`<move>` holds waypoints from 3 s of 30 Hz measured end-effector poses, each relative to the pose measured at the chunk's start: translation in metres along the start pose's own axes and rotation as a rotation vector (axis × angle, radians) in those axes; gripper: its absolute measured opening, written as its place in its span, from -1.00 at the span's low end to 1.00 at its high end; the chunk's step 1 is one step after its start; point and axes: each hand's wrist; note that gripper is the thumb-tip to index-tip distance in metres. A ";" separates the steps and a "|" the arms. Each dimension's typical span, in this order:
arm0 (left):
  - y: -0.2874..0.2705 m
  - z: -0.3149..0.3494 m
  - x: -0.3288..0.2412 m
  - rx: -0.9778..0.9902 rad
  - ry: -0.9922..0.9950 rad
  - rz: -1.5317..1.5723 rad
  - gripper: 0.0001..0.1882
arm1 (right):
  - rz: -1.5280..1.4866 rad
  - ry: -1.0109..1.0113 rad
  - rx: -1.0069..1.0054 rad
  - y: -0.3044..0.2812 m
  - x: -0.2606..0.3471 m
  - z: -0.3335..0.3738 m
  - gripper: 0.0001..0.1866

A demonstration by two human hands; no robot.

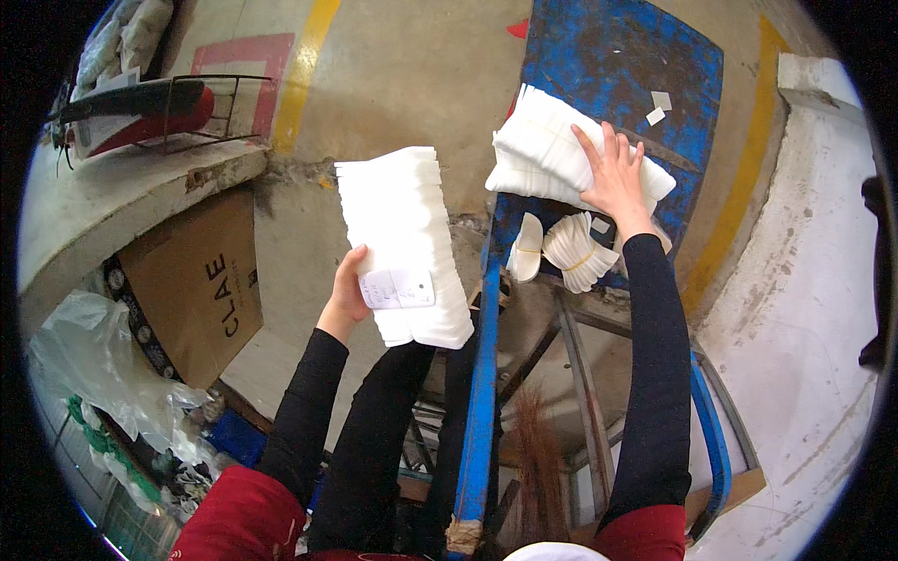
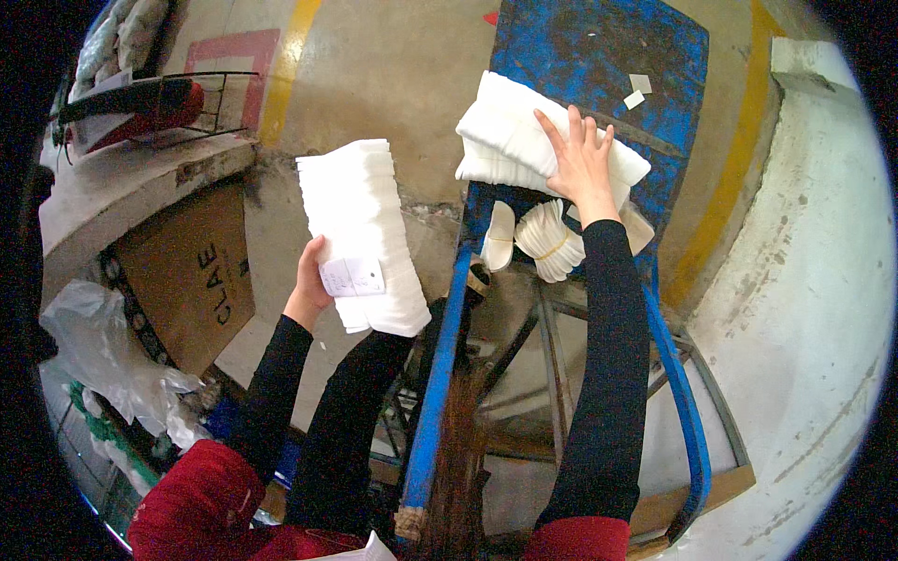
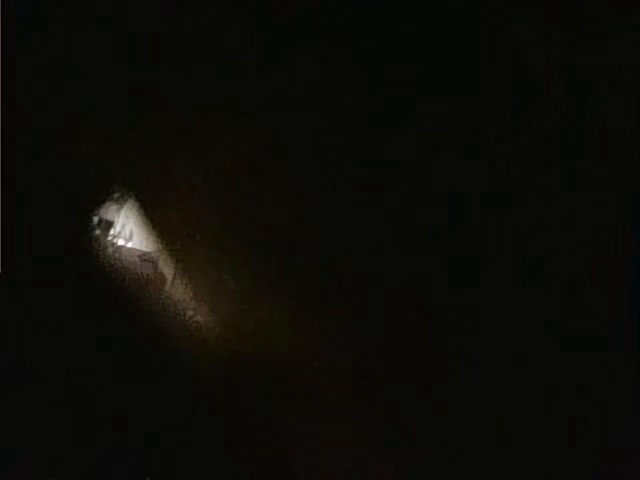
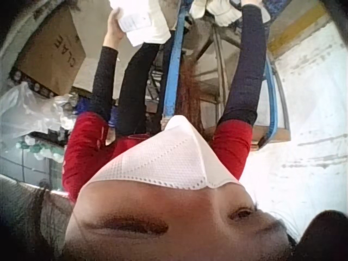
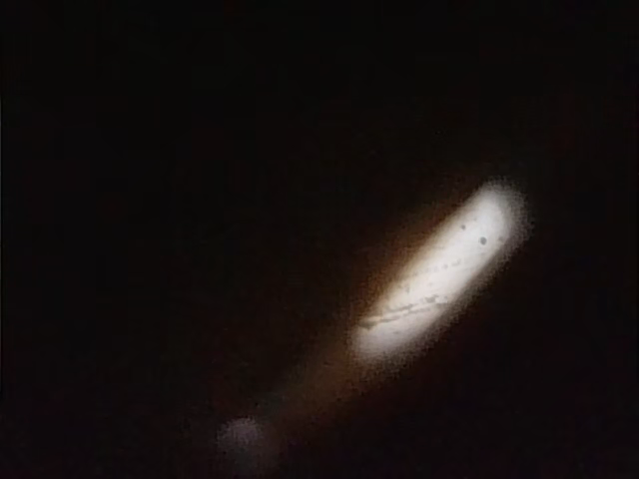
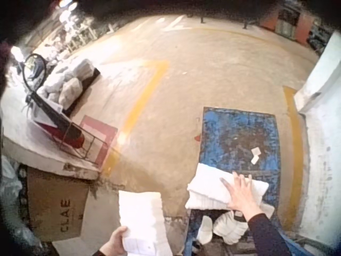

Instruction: The person writes on a notebook, then picks up and inspects stacks of white foam pieces, marking some with a pen. They move stacks between a table and a blue hand truck, then return to writing on the notebook.

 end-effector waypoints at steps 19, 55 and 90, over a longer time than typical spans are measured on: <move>0.062 -0.020 -0.011 0.183 0.050 -0.014 -0.23 | -0.345 -0.129 -0.094 0.001 -0.022 0.038 0.00; 0.176 -0.052 -0.049 0.426 0.277 -0.436 -0.05 | -1.192 0.058 0.374 -0.078 -0.040 0.094 -0.01; 0.191 -0.095 -0.039 0.261 0.043 -0.634 -0.18 | -1.233 0.660 -0.157 0.004 -0.117 0.061 -0.23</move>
Point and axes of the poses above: each hand's wrist, its own z-axis away from the middle knuckle, its own y-axis out of the palm, x = y × z, and after that the axes turned 8 degrees about -z, right-handed
